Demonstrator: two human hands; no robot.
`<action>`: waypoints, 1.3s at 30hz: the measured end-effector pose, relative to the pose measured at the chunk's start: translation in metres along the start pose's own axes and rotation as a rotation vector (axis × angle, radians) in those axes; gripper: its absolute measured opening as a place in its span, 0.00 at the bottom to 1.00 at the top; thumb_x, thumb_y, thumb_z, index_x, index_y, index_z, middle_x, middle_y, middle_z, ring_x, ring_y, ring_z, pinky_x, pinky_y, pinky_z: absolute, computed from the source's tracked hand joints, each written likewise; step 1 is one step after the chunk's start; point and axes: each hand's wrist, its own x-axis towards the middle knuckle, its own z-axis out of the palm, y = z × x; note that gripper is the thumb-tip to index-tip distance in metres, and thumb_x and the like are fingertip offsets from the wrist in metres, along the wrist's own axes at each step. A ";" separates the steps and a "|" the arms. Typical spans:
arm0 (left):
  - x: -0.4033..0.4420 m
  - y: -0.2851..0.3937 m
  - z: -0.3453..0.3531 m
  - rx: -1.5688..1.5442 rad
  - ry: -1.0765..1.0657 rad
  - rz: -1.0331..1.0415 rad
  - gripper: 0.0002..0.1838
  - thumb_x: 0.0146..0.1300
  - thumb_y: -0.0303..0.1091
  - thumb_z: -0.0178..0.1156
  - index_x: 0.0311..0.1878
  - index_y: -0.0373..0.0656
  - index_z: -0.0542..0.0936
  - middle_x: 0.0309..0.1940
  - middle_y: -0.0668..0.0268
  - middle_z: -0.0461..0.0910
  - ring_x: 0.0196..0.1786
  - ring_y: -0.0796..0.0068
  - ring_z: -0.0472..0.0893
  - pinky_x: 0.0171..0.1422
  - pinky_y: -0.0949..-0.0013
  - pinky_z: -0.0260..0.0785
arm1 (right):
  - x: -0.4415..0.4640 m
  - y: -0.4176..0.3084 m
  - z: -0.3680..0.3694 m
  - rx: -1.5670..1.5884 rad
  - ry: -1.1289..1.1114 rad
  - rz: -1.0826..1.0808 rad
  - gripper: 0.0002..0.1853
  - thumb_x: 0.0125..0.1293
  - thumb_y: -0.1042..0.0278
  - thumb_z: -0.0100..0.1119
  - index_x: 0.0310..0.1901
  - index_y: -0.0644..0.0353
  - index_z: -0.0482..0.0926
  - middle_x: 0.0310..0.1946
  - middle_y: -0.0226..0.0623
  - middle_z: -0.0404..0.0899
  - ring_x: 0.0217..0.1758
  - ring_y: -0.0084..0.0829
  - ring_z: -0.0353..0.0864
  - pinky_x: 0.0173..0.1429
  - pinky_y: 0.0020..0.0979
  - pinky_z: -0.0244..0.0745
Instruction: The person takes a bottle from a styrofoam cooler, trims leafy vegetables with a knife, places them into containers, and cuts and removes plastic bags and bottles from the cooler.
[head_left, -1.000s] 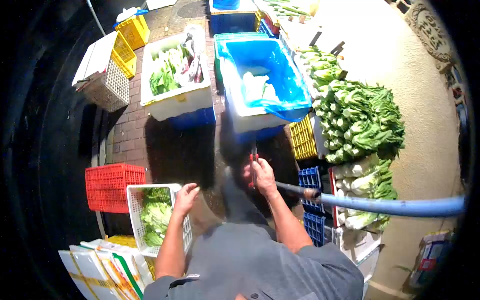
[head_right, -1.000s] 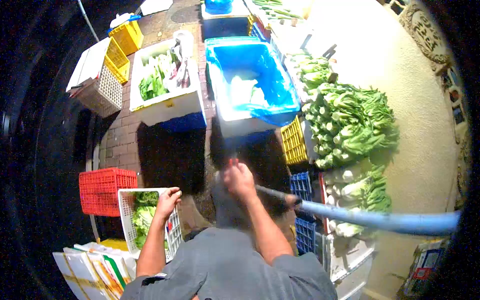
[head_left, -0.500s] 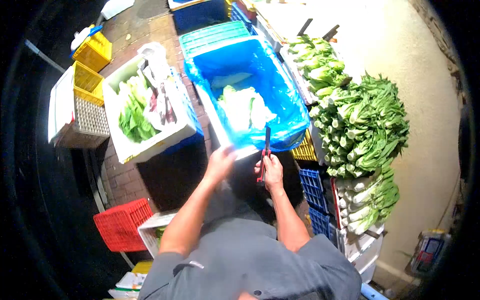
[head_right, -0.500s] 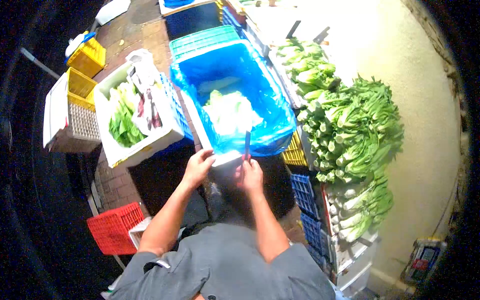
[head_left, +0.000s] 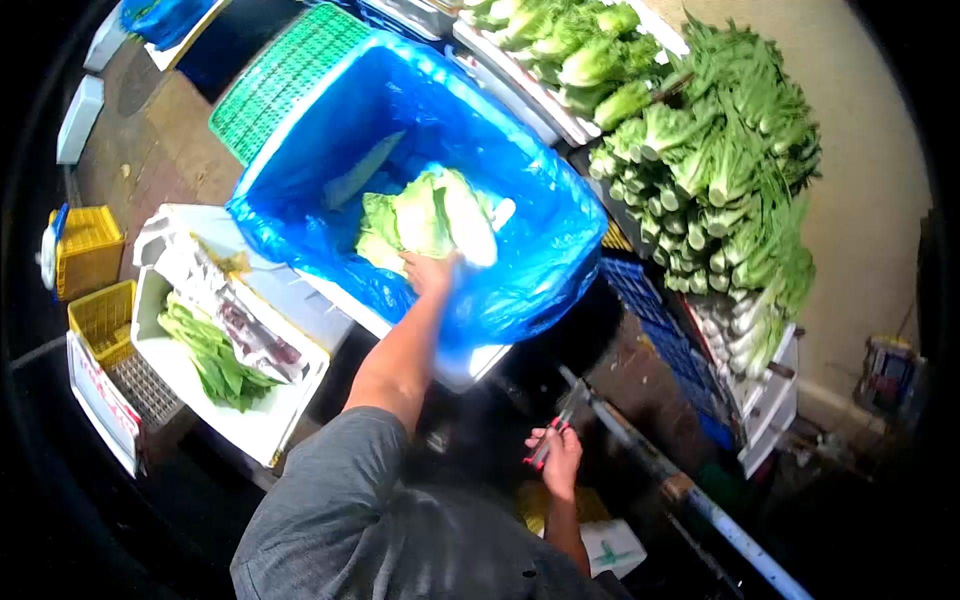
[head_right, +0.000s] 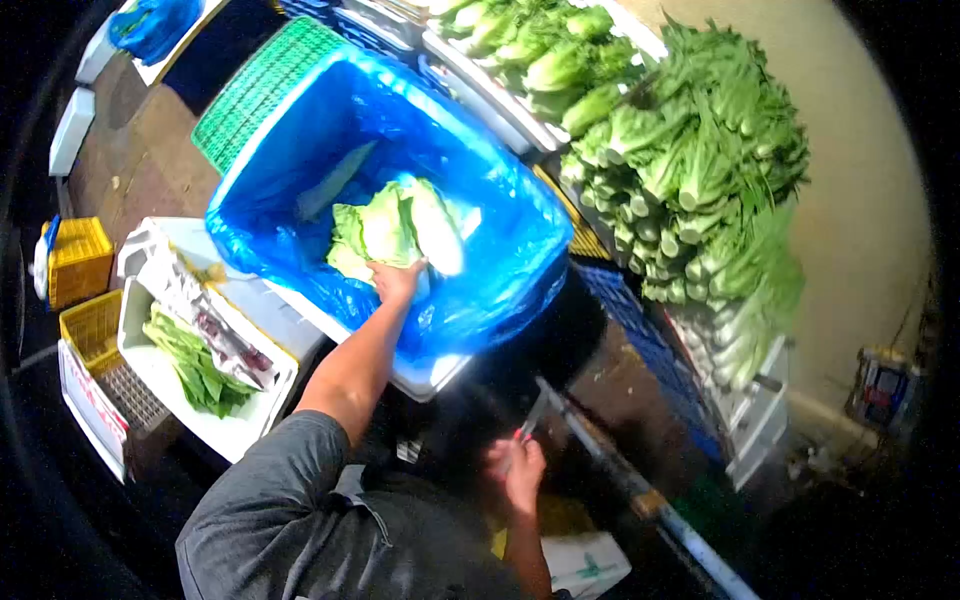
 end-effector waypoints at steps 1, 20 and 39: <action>0.005 -0.003 0.000 -0.015 0.008 0.013 0.70 0.39 0.56 0.78 0.73 0.27 0.44 0.65 0.35 0.64 0.66 0.43 0.70 0.68 0.53 0.65 | 0.001 0.022 0.000 0.059 -0.014 0.014 0.05 0.71 0.71 0.52 0.43 0.63 0.72 0.36 0.44 0.83 0.31 0.31 0.84 0.38 0.32 0.81; -0.094 0.031 -0.161 -1.229 -1.084 -0.178 0.29 0.65 0.56 0.54 0.65 0.54 0.72 0.62 0.60 0.75 0.63 0.52 0.75 0.65 0.41 0.67 | -0.067 0.031 0.067 0.273 -0.258 -0.331 0.10 0.76 0.61 0.47 0.46 0.59 0.68 0.30 0.32 0.72 0.29 0.23 0.73 0.51 0.38 0.79; -0.461 -0.177 -0.151 -0.550 -1.884 -0.349 0.27 0.65 0.56 0.54 0.62 0.50 0.75 0.57 0.64 0.78 0.58 0.60 0.77 0.60 0.52 0.73 | -0.291 0.124 -0.083 -0.403 0.732 -0.920 0.32 0.67 0.63 0.59 0.71 0.61 0.61 0.31 0.47 0.78 0.33 0.45 0.79 0.39 0.42 0.74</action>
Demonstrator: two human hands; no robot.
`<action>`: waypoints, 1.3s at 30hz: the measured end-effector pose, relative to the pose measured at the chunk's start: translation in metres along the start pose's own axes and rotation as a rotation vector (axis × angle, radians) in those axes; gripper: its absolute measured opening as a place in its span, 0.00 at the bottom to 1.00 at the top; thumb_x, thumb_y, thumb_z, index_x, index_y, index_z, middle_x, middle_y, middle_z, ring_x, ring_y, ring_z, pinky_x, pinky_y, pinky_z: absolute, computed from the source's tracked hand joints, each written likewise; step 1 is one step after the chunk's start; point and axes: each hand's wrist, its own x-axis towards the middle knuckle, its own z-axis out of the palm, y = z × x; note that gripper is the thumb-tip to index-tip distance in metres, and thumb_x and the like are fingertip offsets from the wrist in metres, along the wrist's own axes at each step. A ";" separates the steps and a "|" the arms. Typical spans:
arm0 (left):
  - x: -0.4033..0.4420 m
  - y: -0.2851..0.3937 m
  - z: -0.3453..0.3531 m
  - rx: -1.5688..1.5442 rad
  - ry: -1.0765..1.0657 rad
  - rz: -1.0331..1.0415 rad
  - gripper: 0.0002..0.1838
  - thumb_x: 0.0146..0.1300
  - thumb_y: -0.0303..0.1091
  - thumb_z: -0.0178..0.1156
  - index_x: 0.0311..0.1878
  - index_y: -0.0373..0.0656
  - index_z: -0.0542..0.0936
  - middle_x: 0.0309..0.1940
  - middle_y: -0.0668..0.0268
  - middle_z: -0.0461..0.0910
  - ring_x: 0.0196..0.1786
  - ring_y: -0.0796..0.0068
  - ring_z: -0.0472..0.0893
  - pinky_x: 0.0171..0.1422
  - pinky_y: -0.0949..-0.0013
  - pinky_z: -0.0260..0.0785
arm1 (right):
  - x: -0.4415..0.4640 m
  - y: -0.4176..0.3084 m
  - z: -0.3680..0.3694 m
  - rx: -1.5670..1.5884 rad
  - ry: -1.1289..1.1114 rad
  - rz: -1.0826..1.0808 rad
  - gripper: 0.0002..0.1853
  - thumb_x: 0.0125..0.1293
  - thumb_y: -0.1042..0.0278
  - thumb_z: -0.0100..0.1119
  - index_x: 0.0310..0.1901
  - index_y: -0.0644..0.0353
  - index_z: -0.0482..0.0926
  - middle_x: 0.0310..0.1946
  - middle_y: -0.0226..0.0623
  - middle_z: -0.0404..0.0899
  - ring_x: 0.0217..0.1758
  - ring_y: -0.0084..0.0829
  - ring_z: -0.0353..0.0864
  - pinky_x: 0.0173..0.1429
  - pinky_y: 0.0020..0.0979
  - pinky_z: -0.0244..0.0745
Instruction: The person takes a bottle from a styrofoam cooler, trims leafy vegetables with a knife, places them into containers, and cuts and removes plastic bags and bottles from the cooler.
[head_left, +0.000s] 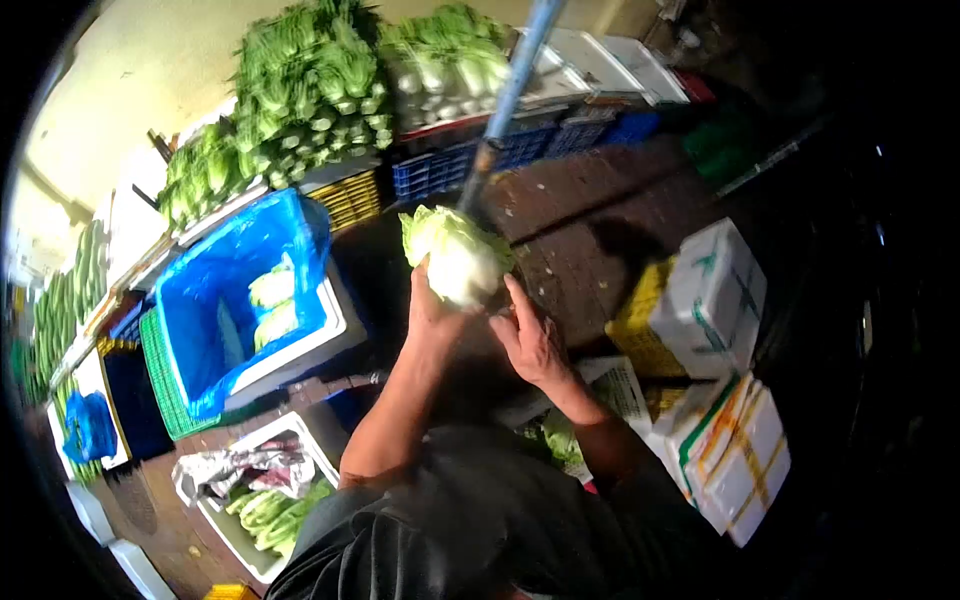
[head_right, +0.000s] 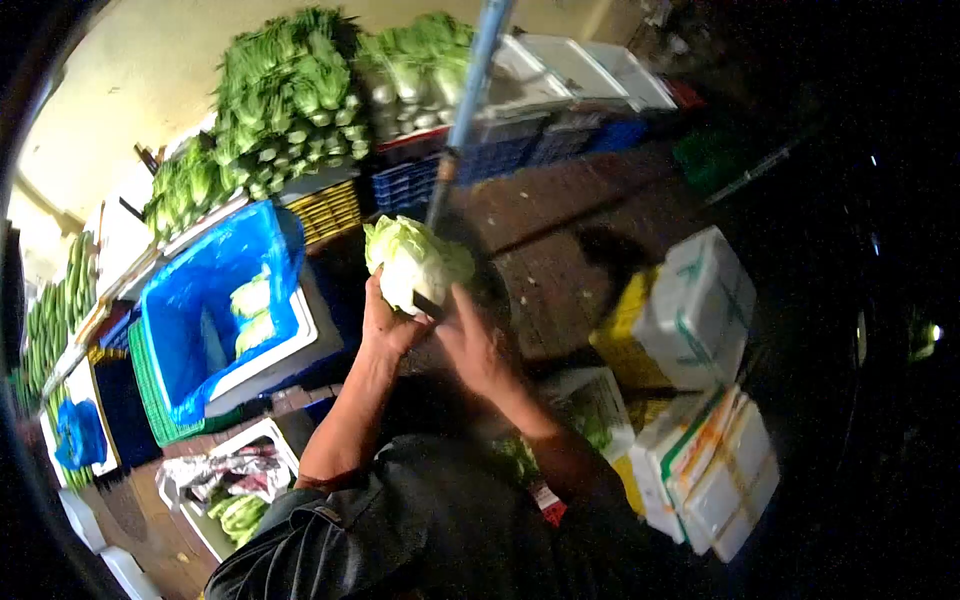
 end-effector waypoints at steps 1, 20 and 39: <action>0.001 -0.017 0.005 -0.003 0.009 -0.042 0.28 0.66 0.56 0.52 0.62 0.49 0.75 0.58 0.63 0.78 0.59 0.59 0.77 0.64 0.50 0.70 | -0.008 0.003 -0.013 -0.004 0.010 0.011 0.34 0.67 0.63 0.59 0.72 0.60 0.59 0.31 0.47 0.78 0.33 0.46 0.80 0.39 0.42 0.74; 0.023 -0.182 0.015 0.344 0.036 -0.632 0.22 0.68 0.51 0.52 0.58 0.48 0.77 0.52 0.64 0.82 0.53 0.62 0.80 0.61 0.54 0.71 | -0.119 0.050 -0.145 -0.305 -0.012 0.193 0.41 0.66 0.54 0.59 0.73 0.64 0.53 0.40 0.51 0.83 0.38 0.48 0.84 0.44 0.44 0.79; 0.038 -0.183 0.032 0.451 0.084 -0.631 0.24 0.64 0.55 0.53 0.59 0.56 0.77 0.53 0.69 0.81 0.54 0.62 0.80 0.56 0.49 0.73 | -0.102 0.075 -0.177 -0.443 -0.005 0.064 0.34 0.63 0.55 0.63 0.70 0.50 0.65 0.35 0.39 0.82 0.36 0.43 0.83 0.43 0.41 0.78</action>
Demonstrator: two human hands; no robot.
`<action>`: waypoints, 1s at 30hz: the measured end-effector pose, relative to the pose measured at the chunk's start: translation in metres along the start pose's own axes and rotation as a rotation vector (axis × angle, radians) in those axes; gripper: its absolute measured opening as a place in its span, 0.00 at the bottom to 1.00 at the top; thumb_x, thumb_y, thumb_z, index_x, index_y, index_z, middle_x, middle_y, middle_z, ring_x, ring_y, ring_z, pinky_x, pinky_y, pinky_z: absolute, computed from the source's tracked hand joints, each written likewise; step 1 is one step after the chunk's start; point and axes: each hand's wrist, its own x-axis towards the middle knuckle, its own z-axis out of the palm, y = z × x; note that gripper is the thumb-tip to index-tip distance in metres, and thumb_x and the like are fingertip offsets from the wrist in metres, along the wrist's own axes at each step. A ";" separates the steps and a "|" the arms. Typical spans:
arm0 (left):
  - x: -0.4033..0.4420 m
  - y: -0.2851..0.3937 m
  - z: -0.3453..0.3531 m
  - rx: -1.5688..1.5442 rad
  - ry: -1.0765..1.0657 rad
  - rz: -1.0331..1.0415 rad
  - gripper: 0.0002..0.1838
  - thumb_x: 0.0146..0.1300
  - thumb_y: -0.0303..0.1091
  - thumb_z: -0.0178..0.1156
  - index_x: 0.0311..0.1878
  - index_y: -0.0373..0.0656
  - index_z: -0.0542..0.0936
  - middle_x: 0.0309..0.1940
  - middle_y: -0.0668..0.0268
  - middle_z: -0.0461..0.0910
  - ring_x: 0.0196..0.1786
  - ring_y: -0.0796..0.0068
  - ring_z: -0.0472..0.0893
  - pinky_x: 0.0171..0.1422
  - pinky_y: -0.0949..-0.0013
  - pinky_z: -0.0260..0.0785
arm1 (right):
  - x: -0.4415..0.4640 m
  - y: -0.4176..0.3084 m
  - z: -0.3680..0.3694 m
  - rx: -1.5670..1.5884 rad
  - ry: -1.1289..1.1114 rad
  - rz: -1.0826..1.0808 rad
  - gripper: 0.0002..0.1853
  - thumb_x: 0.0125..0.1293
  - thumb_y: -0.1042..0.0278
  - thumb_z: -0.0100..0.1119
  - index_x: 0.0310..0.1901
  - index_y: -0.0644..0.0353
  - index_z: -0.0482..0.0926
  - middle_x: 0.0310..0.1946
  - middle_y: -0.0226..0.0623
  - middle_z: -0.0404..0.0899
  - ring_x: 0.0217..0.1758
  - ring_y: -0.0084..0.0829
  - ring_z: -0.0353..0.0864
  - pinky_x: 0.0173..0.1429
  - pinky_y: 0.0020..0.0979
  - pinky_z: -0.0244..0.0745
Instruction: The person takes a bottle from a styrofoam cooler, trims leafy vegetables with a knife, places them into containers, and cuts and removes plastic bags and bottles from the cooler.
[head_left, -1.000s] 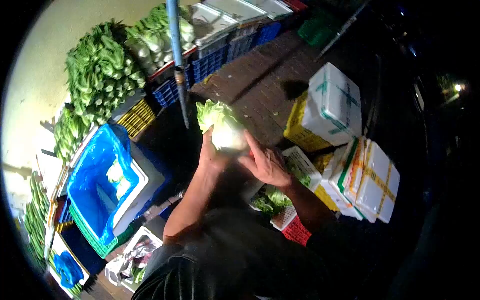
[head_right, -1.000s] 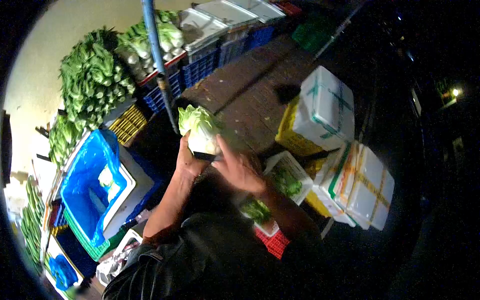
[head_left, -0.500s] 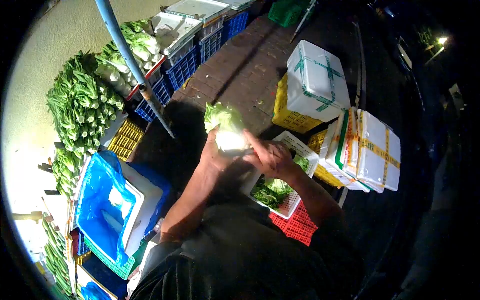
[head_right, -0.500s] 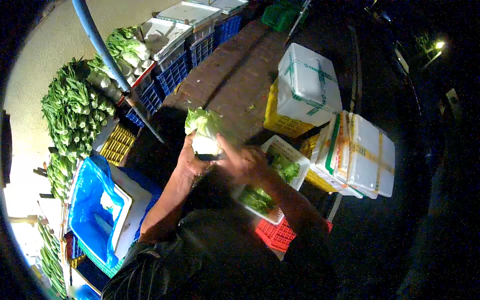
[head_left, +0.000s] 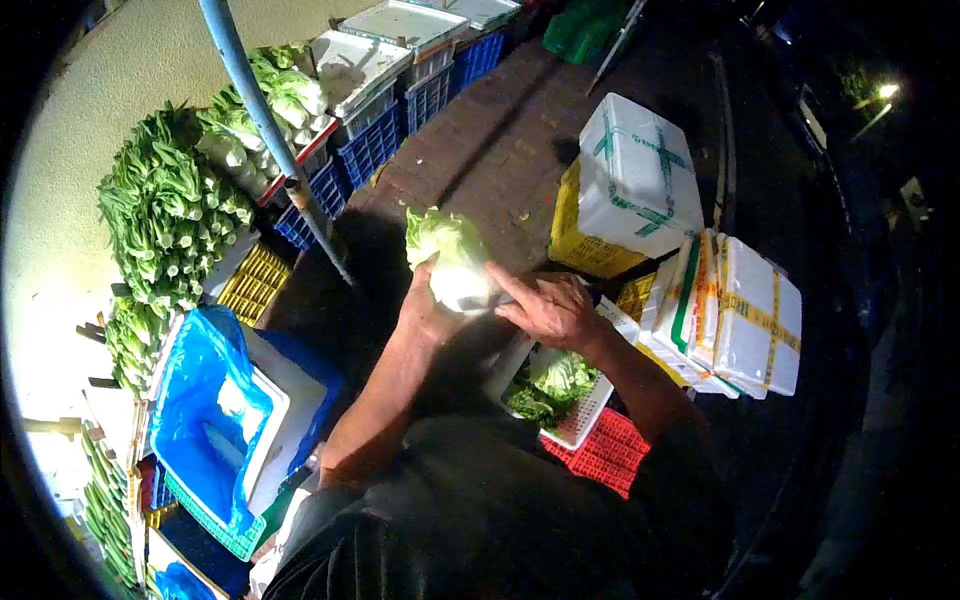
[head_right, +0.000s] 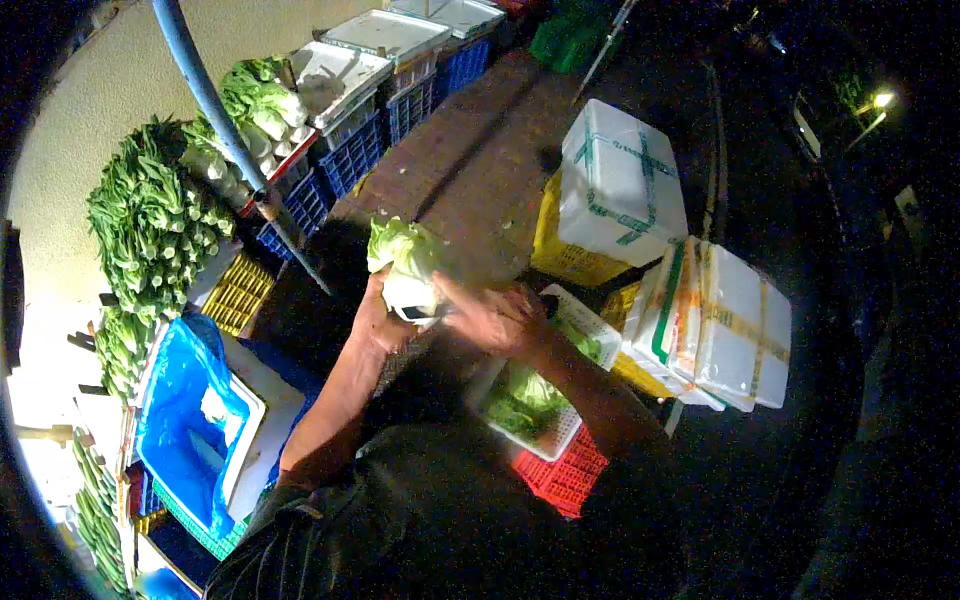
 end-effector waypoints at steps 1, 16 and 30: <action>0.001 0.001 -0.001 -0.002 -0.009 -0.004 0.24 0.64 0.55 0.53 0.59 0.56 0.77 0.54 0.69 0.81 0.54 0.63 0.80 0.56 0.49 0.73 | 0.002 0.003 0.001 0.010 0.004 -0.006 0.34 0.63 0.55 0.63 0.70 0.49 0.66 0.34 0.38 0.83 0.36 0.43 0.83 0.43 0.41 0.78; 0.012 0.003 0.000 0.031 -0.032 0.026 0.24 0.68 0.59 0.46 0.57 0.55 0.78 0.48 0.69 0.83 0.46 0.65 0.81 0.38 0.55 0.72 | 0.005 -0.008 0.013 0.043 0.039 0.110 0.31 0.65 0.60 0.61 0.67 0.60 0.68 0.37 0.45 0.83 0.39 0.45 0.84 0.43 0.41 0.79; 0.028 -0.017 0.000 -0.077 -0.061 -0.016 0.22 0.69 0.52 0.50 0.57 0.50 0.77 0.50 0.65 0.83 0.50 0.63 0.82 0.55 0.54 0.76 | -0.021 0.001 0.020 0.090 0.233 0.141 0.26 0.63 0.65 0.63 0.63 0.58 0.73 0.33 0.42 0.80 0.35 0.45 0.81 0.38 0.43 0.76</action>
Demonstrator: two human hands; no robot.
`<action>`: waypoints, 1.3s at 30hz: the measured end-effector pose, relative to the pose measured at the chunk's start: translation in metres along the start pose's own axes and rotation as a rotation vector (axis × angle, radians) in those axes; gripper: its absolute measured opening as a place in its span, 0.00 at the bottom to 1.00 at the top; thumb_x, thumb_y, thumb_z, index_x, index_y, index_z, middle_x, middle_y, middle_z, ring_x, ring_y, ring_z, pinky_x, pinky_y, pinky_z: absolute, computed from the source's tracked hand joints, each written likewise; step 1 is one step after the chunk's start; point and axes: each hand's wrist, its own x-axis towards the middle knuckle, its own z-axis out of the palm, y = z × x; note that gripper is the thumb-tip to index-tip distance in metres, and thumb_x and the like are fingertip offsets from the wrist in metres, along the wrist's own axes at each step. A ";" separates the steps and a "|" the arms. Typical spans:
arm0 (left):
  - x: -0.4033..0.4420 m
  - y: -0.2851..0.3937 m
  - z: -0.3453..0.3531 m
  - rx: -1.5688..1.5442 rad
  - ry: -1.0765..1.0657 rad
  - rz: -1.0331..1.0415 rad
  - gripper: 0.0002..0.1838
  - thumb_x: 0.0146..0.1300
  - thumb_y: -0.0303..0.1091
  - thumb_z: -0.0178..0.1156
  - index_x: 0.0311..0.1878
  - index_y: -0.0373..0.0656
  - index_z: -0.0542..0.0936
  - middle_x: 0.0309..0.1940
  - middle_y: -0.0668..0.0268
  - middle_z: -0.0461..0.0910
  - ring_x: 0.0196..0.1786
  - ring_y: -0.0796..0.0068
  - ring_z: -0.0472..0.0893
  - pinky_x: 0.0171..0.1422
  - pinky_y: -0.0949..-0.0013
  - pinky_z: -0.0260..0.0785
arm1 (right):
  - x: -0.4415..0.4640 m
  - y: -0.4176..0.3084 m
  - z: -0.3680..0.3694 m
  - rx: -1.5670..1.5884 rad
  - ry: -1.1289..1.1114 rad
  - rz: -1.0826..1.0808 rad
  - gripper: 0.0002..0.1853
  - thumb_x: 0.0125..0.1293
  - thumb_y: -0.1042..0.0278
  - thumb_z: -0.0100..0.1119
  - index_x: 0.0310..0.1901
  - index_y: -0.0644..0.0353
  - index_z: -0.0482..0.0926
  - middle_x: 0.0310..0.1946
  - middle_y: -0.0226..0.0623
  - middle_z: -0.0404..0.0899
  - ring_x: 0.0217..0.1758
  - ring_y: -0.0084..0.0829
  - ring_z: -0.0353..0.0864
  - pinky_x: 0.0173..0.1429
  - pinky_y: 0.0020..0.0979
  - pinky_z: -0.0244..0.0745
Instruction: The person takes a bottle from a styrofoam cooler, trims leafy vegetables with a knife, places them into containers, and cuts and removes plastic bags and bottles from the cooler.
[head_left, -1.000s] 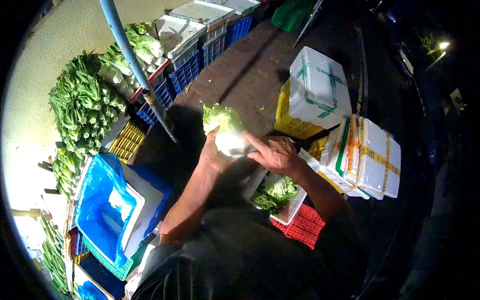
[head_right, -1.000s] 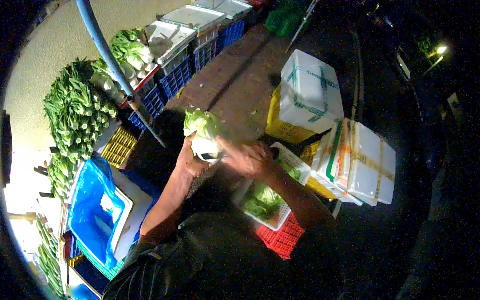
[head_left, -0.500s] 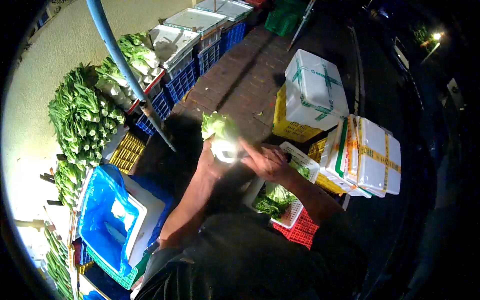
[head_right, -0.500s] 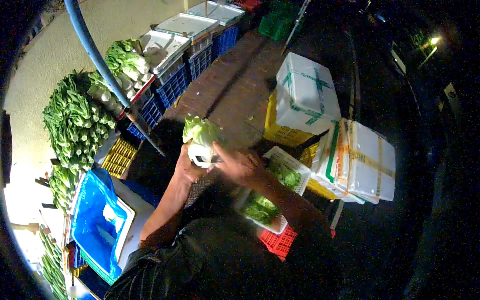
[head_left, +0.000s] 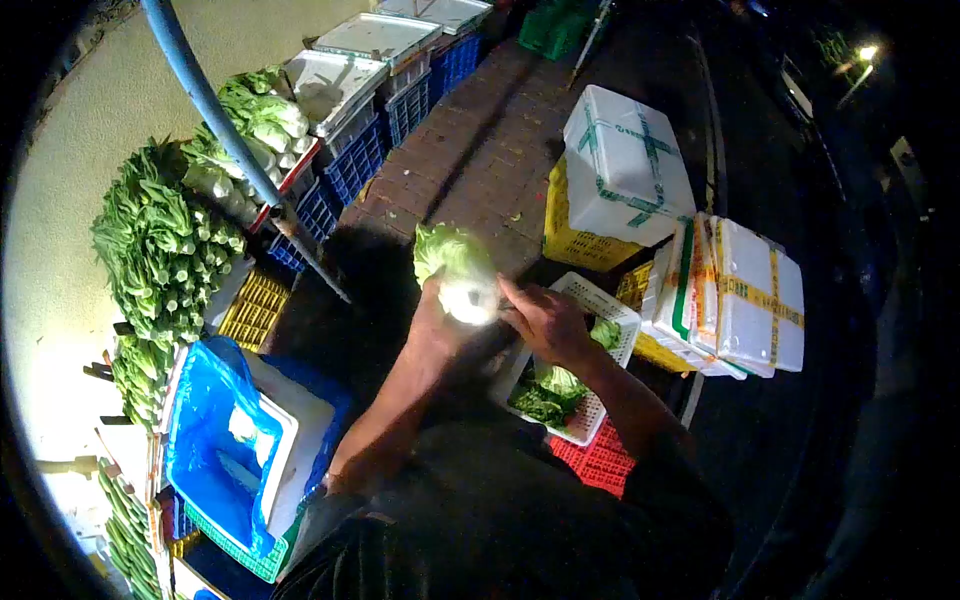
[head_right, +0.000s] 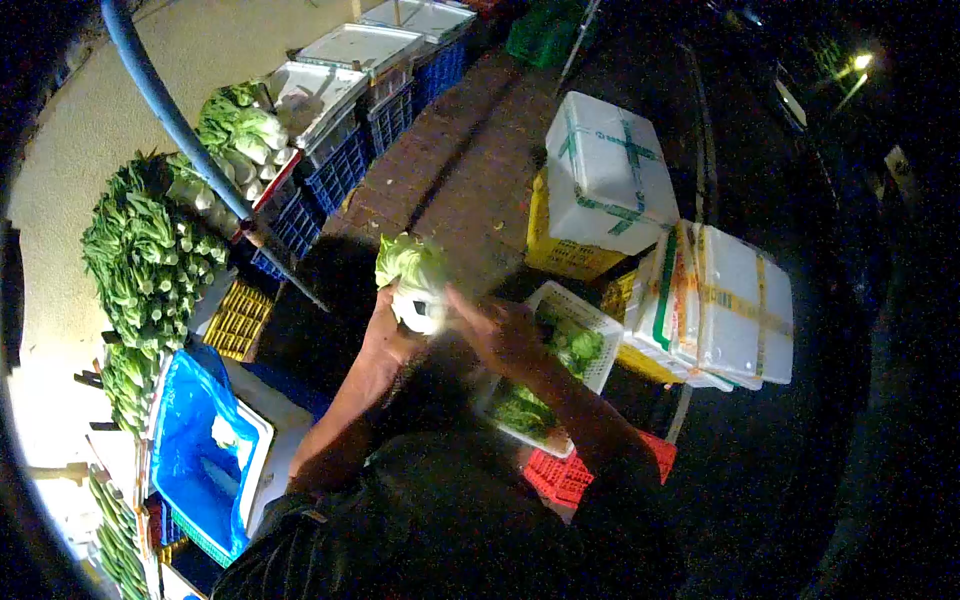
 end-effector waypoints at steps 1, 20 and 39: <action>0.002 -0.005 0.001 0.008 0.009 0.012 0.22 0.69 0.52 0.50 0.57 0.49 0.77 0.51 0.65 0.82 0.51 0.63 0.81 0.56 0.55 0.75 | -0.004 0.002 0.000 -0.018 -0.001 0.025 0.25 0.63 0.65 0.62 0.62 0.58 0.73 0.33 0.43 0.79 0.35 0.45 0.81 0.38 0.43 0.76; -0.009 -0.001 0.041 -0.038 -0.370 -0.051 0.34 0.69 0.62 0.46 0.68 0.47 0.69 0.61 0.59 0.75 0.59 0.57 0.76 0.64 0.53 0.71 | -0.154 0.052 0.084 0.981 0.343 1.047 0.15 0.73 0.58 0.55 0.48 0.62 0.79 0.25 0.28 0.73 0.19 0.19 0.68 0.28 0.27 0.75; -0.141 0.101 -0.140 -0.315 -0.218 -0.117 0.24 0.69 0.41 0.57 0.65 0.43 0.72 0.60 0.62 0.77 0.62 0.65 0.75 0.69 0.61 0.67 | -0.147 0.165 0.274 0.569 -0.226 0.671 0.21 0.65 0.50 0.63 0.44 0.64 0.80 0.26 0.36 0.74 0.20 0.28 0.72 0.27 0.35 0.75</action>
